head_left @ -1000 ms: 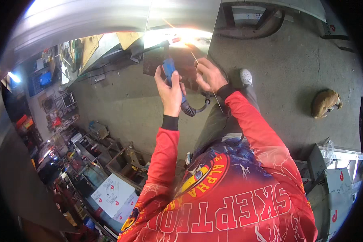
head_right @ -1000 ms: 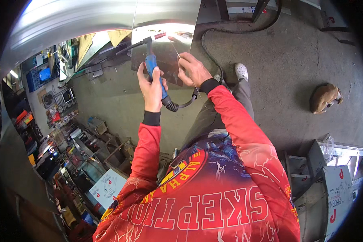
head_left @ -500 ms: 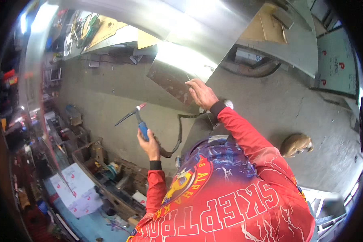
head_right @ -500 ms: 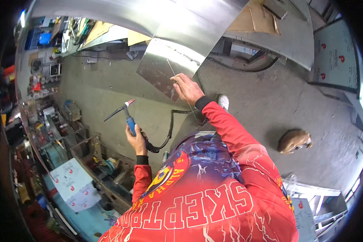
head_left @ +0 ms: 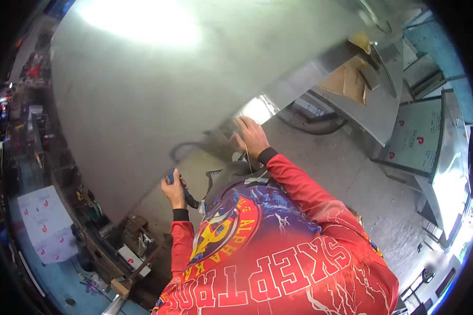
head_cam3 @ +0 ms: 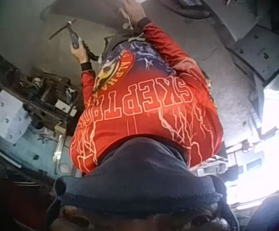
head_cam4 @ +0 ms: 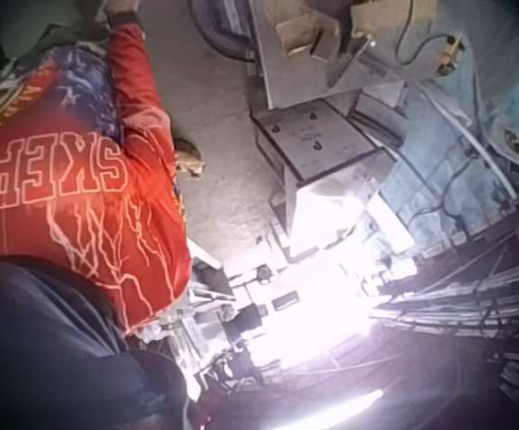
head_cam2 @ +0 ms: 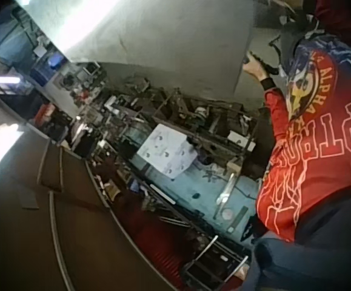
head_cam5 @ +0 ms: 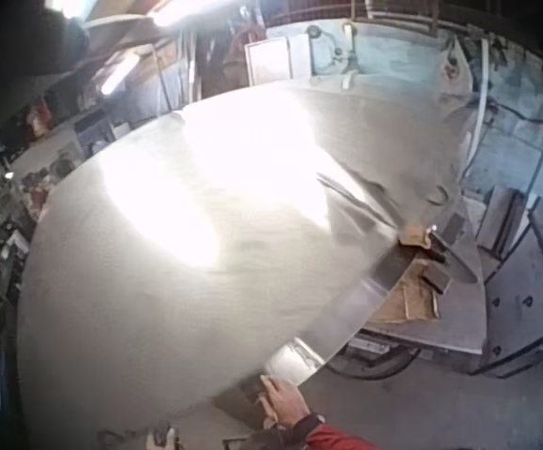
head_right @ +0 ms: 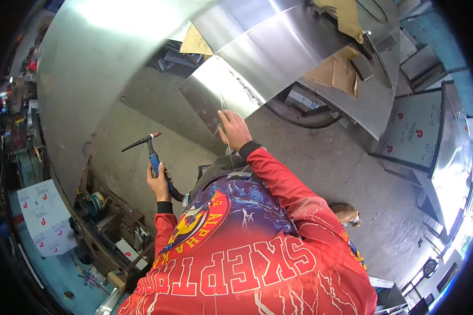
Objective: Grinding, fitting, and TIG welding stainless steel sheets to fabricate a component.
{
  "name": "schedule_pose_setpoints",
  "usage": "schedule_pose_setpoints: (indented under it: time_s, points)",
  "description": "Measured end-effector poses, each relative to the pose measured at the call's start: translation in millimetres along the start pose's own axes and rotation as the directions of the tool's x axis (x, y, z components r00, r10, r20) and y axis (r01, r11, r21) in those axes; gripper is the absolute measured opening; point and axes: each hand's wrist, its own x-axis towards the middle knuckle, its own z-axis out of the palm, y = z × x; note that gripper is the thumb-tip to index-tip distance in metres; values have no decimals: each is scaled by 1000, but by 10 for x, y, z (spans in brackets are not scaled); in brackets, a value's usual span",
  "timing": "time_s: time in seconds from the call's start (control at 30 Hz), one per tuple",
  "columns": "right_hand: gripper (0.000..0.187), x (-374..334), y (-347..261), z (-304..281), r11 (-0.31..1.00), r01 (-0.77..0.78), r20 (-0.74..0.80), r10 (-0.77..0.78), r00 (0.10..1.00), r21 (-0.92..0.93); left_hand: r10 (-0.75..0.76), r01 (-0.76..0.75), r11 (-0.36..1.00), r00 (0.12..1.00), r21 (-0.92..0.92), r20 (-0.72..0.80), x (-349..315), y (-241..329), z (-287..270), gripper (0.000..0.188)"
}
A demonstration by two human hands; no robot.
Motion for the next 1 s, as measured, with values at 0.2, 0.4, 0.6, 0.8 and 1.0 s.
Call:
schedule_pose_setpoints:
  time_s: [0.2, 0.4, 0.6, 0.8, 1.0]
  points:
    - [61, -224, 297, 127, 990, 108, 140, -95, 986, -93, 129, -129, 992, 990, 3, -61, 411, -96, -363, 44]
    - [58, -238, 324, 451, 948, -143, 27, 141, 990, 283, 342, -348, 920, 938, -179, -63, 1110, 1114, -238, 25]
    - [56, 762, -1431, 685, 921, -57, -94, 100, 991, 385, 294, -186, 725, 954, -663, 54, 1603, 1603, -113, 20]
    - [54, 1419, -2441, 991, 726, -149, 97, 113, 989, 672, 429, 64, 739, 724, -671, 541, 1737, 2213, -212, 21]
    - [38, 1819, -2845, 1141, 623, -99, 15, 138, 990, 776, 798, -753, 531, 289, -388, 530, 2352, 2704, -849, 46]
